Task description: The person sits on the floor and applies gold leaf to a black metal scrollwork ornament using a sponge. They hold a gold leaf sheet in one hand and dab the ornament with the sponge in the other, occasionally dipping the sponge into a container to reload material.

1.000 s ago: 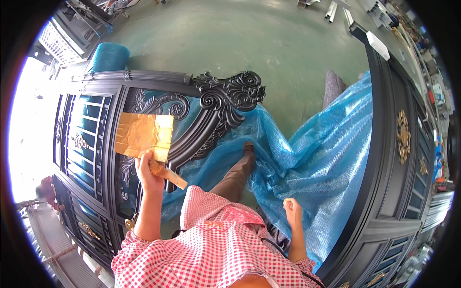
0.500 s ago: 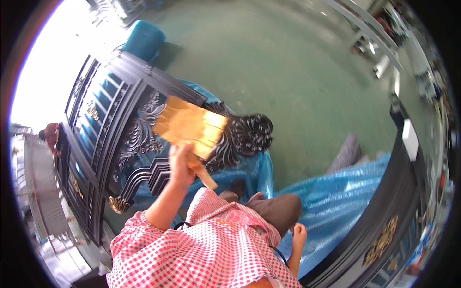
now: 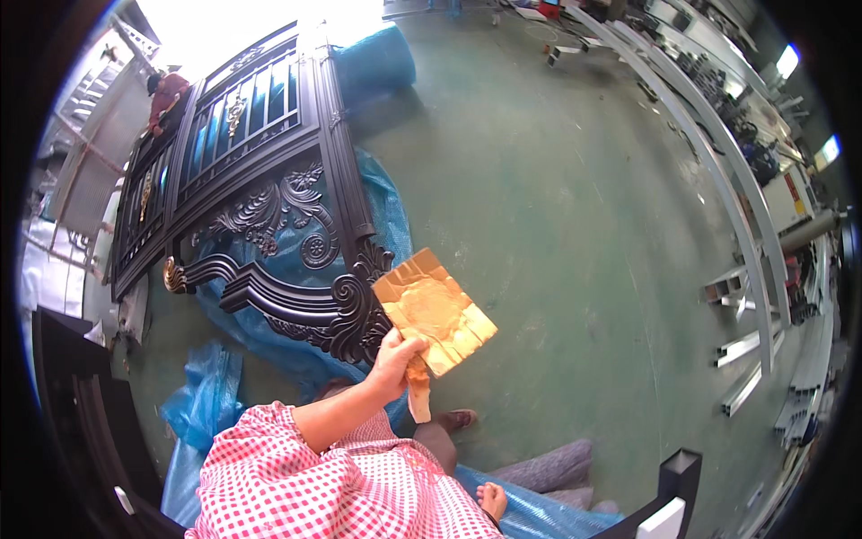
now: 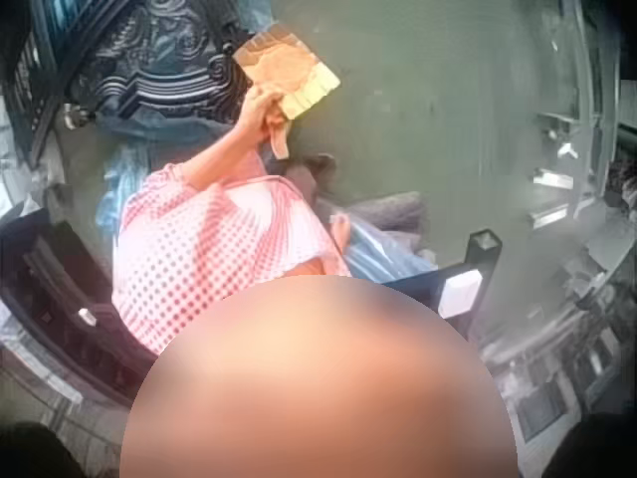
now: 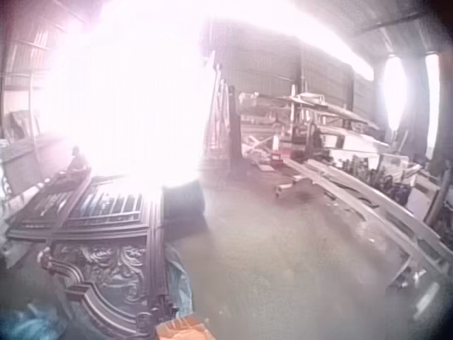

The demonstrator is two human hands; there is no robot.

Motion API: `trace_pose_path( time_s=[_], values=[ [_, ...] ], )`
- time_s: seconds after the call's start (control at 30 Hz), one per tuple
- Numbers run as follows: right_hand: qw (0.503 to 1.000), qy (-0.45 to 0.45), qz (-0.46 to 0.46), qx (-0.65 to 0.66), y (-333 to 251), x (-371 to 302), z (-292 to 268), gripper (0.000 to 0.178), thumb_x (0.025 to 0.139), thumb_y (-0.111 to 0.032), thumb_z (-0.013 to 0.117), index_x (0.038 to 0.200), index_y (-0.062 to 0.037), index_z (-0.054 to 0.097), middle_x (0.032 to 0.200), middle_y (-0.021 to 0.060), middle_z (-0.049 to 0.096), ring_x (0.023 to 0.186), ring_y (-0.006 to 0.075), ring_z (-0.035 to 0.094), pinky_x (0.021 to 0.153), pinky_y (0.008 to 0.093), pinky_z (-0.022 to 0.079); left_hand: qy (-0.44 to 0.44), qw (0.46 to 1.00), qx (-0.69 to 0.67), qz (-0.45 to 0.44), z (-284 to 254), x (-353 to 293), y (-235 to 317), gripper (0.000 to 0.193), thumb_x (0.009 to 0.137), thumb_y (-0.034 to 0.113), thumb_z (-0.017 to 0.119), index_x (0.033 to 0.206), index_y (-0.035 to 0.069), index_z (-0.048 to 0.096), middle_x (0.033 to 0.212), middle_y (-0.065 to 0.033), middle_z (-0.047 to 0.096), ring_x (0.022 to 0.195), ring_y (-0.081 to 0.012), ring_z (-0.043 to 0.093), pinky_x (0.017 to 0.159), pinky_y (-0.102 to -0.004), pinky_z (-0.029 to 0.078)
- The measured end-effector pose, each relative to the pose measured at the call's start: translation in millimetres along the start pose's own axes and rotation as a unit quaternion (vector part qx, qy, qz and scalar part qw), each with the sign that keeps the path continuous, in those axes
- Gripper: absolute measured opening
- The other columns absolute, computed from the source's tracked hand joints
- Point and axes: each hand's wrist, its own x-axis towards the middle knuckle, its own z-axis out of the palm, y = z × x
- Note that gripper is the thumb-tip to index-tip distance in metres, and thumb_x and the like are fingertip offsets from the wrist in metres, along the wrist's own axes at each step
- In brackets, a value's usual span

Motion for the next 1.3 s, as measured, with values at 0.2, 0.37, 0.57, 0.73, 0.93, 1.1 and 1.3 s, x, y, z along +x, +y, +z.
trace_pose_path(
  time_s=[0.2, 0.37, 0.57, 0.73, 0.93, 1.1, 1.3],
  values=[
    [0.981, -0.146, -0.099, -0.075, 35.5, 84.5, -32.8, 0.024, 0.087, -0.023, 0.054, 0.094, -0.0015, 0.059, 0.082, 0.0094, 0.065, 0.069, 0.0152, 0.058, 0.060, 0.0308, 0.048, 0.031, 0.999, -0.012, 0.010, 58.9, 22.4, -24.1, 0.033, 0.078, 0.003, 0.055, 0.110, 0.000, 0.047, 0.099, -0.0075, 0.059, 0.087, -0.0167, 0.060, 0.078, -0.0296, 0.050],
    [0.984, -0.153, -0.031, -0.089, -77.6, 155.8, -65.6, 0.022, 0.087, -0.023, 0.053, 0.091, -0.0018, 0.059, 0.079, 0.0080, 0.064, 0.069, 0.0145, 0.058, 0.060, 0.0295, 0.047, 0.092, 0.994, -0.045, 0.046, 82.6, 62.6, -12.0, 0.025, 0.077, 0.001, 0.056, 0.101, 0.003, 0.048, 0.089, -0.0058, 0.057, 0.081, -0.0178, 0.061, 0.075, -0.0309, 0.052],
    [0.989, -0.110, -0.039, -0.087, -208.6, 239.7, -103.4, 0.021, 0.086, -0.022, 0.053, 0.087, -0.0020, 0.059, 0.076, 0.0064, 0.063, 0.069, 0.0136, 0.057, 0.060, 0.0280, 0.047, 0.131, 0.982, -0.075, 0.115, 94.8, 140.8, 32.4, 0.026, 0.076, -0.001, 0.054, 0.101, 0.001, 0.048, 0.090, -0.0073, 0.058, 0.081, -0.0186, 0.061, 0.075, -0.0313, 0.052],
    [0.996, -0.068, -0.020, -0.059, -335.1, 285.8, -118.0, 0.021, 0.086, -0.023, 0.053, 0.086, -0.0031, 0.060, 0.076, 0.0053, 0.063, 0.069, 0.0141, 0.057, 0.061, 0.0284, 0.047, 0.149, 0.976, -0.068, 0.140, 138.0, 253.2, 80.8, 0.016, 0.076, 0.002, 0.055, 0.090, 0.003, 0.047, 0.080, -0.0050, 0.055, 0.070, -0.0137, 0.058, 0.063, -0.0272, 0.051],
    [0.998, -0.015, 0.063, 0.021, -476.1, 324.7, -84.8, 0.022, 0.085, -0.025, 0.055, 0.088, -0.0041, 0.060, 0.078, 0.0054, 0.063, 0.069, 0.0160, 0.058, 0.061, 0.0305, 0.047, 0.094, 0.977, -0.103, 0.159, 197.4, 366.9, 164.8, 0.024, 0.078, 0.002, 0.053, 0.101, 0.000, 0.046, 0.092, -0.0085, 0.058, 0.080, -0.0184, 0.061, 0.072, -0.0307, 0.053],
    [0.996, -0.041, 0.074, 0.030, -588.6, 427.5, -30.1, 0.022, 0.085, -0.025, 0.055, 0.090, -0.0043, 0.060, 0.079, 0.0055, 0.063, 0.070, 0.0168, 0.058, 0.062, 0.0310, 0.047, 0.126, 0.970, -0.117, 0.173, 232.7, 467.9, 224.4, 0.027, 0.078, 0.003, 0.055, 0.103, 0.000, 0.046, 0.091, -0.0085, 0.057, 0.081, -0.0174, 0.061, 0.073, -0.0310, 0.052],
    [0.993, -0.112, 0.030, -0.027, -745.7, 570.1, -1.6, 0.022, 0.084, -0.024, 0.056, 0.091, -0.0044, 0.060, 0.079, 0.0056, 0.063, 0.070, 0.0178, 0.059, 0.062, 0.0317, 0.047, 0.154, 0.964, -0.120, 0.179, 270.2, 589.0, 280.7, 0.018, 0.078, 0.002, 0.057, 0.095, 0.003, 0.049, 0.085, -0.0050, 0.056, 0.076, -0.0138, 0.059, 0.069, -0.0293, 0.051]
  ],
)
